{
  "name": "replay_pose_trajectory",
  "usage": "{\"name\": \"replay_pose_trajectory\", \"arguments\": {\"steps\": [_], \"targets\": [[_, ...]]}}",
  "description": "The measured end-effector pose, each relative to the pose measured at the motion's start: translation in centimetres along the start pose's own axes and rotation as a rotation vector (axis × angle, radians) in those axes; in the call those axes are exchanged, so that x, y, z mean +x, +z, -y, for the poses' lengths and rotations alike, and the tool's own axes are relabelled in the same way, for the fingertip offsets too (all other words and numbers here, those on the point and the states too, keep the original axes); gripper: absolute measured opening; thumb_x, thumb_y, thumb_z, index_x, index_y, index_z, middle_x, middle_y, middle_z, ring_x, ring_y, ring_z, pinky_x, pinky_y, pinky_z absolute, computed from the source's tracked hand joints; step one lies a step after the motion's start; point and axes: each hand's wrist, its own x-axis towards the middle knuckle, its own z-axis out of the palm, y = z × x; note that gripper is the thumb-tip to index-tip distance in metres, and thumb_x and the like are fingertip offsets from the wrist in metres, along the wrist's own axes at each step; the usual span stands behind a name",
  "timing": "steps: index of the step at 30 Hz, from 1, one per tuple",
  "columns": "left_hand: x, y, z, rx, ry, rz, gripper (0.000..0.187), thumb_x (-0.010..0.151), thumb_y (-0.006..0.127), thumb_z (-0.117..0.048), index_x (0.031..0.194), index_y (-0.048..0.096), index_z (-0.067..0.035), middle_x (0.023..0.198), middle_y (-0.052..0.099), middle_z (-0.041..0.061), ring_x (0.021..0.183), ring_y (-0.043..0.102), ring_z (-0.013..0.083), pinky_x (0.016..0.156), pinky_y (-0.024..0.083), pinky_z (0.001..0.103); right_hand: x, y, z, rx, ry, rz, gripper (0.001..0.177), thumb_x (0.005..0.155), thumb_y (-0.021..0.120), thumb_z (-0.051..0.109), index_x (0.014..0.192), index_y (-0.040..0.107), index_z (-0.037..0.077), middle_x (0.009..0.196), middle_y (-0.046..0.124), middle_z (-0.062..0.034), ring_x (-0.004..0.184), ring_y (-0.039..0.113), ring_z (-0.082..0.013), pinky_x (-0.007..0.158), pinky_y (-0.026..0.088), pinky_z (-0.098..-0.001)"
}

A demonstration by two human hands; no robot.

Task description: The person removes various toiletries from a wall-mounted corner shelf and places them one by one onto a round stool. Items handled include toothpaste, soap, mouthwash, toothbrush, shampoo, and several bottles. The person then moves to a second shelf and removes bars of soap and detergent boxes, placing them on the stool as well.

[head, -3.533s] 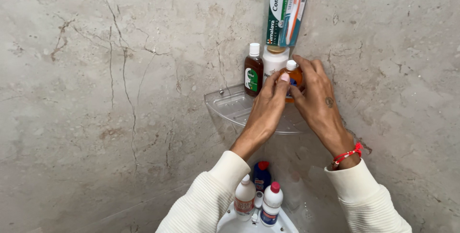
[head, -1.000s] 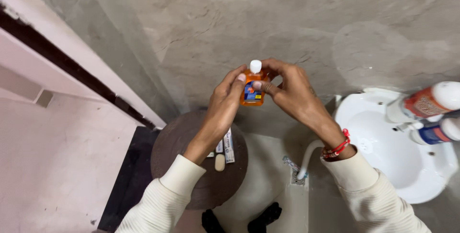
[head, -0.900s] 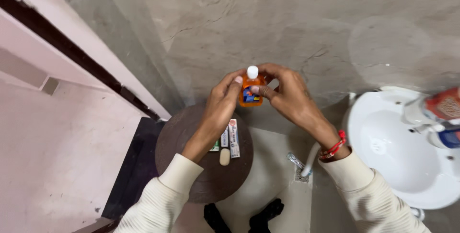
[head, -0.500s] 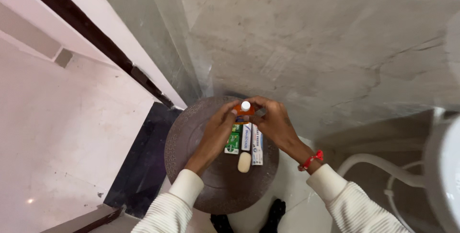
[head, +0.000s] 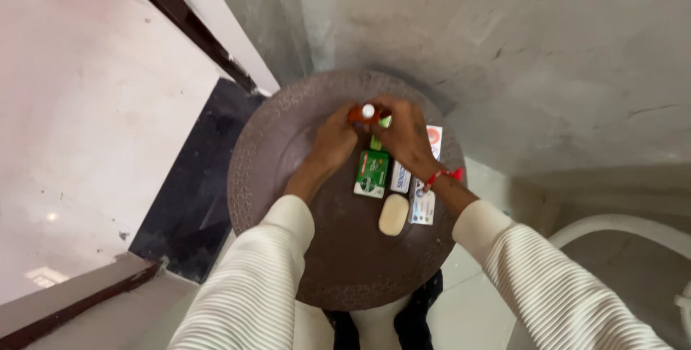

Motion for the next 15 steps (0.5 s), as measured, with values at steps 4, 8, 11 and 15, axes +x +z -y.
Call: {"name": "replay_pose_trajectory", "arguments": {"steps": [4,8,11,15], "targets": [[1.7,0.8,3.1,-0.153,0.069,-0.011,0.059,0.079,0.047,0.003,0.137,0.059,-0.004,0.126,0.072,0.018,0.123,0.067,0.0269,0.104,0.048,0.035,0.3,1.3,-1.1,-0.006,0.016,-0.019,0.031,0.08,0.078,0.003,0.11,0.074,0.003,0.101,0.077,-0.015,0.096,0.074,-0.0277,0.084,0.058,-0.039],[2.7,1.1,4.0,-0.123,0.05,-0.017,0.063,0.08,0.047,0.004,0.143,0.052,-0.001,0.132,0.067,0.02,0.127,0.063,0.0282,0.107,0.046,0.035,0.5,1.5,-1.3,-0.025,0.035,-0.03,0.03,0.081,0.079,0.004,0.11,0.072,0.002,0.101,0.076,-0.0153,0.095,0.074,-0.0288,0.085,0.057,-0.0405],[2.6,1.1,3.9,-0.114,0.063,-0.029,0.062,0.081,0.046,0.004,0.143,0.053,-0.001,0.132,0.067,0.021,0.128,0.064,0.0289,0.109,0.046,0.035,0.5,1.4,-1.3,-0.029,0.043,-0.029,0.032,0.081,0.079,0.002,0.112,0.072,0.003,0.102,0.076,-0.0147,0.097,0.074,-0.029,0.085,0.057,-0.0404],[2.2,1.1,4.2,-0.012,0.076,-0.057,0.059,0.083,0.046,0.003,0.14,0.056,-0.002,0.133,0.067,0.022,0.128,0.063,0.0317,0.11,0.046,0.038,0.0,1.3,-1.4,-0.05,-0.009,-0.011,0.034,0.08,0.08,0.003,0.113,0.071,0.004,0.104,0.076,-0.0148,0.098,0.073,-0.0323,0.085,0.056,-0.042]]}}
